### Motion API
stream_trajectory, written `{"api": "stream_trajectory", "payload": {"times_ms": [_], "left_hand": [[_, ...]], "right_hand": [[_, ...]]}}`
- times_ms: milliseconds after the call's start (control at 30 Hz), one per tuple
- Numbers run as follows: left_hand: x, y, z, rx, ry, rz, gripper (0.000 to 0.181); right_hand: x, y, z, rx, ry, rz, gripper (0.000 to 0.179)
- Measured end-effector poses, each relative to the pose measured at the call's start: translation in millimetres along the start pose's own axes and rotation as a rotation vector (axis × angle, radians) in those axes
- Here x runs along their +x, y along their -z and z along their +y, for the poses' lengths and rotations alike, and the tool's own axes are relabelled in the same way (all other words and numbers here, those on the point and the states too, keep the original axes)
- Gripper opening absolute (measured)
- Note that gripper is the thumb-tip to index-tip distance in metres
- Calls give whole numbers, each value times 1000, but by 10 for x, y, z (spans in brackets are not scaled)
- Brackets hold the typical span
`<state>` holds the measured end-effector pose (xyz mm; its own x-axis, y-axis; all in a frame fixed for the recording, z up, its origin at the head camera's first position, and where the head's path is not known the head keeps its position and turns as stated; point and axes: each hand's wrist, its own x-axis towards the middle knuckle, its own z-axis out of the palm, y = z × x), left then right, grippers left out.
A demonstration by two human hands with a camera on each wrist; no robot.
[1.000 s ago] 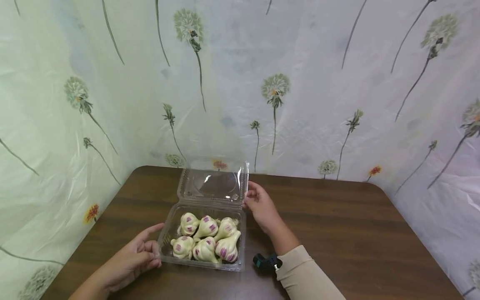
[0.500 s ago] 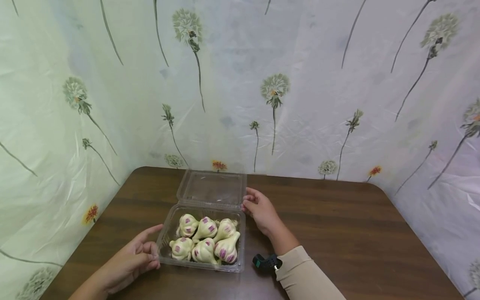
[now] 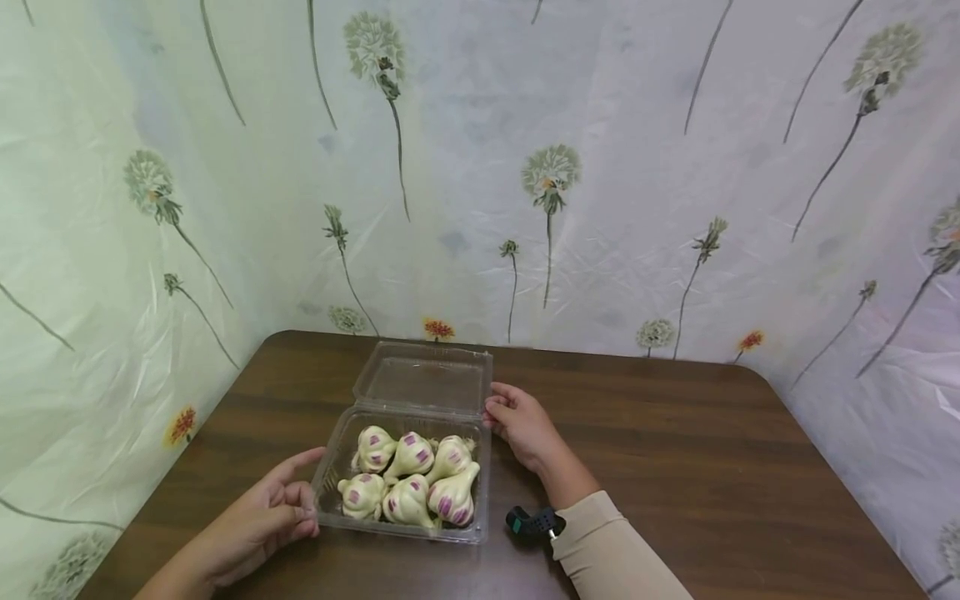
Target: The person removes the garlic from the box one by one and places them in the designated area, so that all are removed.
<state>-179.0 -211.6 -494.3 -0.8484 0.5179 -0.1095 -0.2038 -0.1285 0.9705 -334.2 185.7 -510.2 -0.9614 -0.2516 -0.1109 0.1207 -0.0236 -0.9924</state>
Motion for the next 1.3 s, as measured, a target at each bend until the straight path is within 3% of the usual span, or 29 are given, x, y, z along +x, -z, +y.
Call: {"api": "stream_trajectory", "payload": {"times_ms": [133,400,633,800,967,1300], "left_hand": [[18,9,25,-9,-15,-2,87],[-1,-10,-40,-69,-13,-41,91],[-25,39,-6,29,16,57,76],[-72,80,27,94,-6,123,66],[-33,40,14,121,-16,182,65],[9,-25,-17,223,-126,273,57]], "right_hand": [[8,-12,-39,-4,24,17,54],[-110,-88,-53,-131,8,126,49],[-243,-110,-123,-210,7,188,47],[-379,-154,-165,-272,16,185,47],[-509,-203,-196,-362,33,217,45],[-718,-337,-289,-661,168,285,44]]}}
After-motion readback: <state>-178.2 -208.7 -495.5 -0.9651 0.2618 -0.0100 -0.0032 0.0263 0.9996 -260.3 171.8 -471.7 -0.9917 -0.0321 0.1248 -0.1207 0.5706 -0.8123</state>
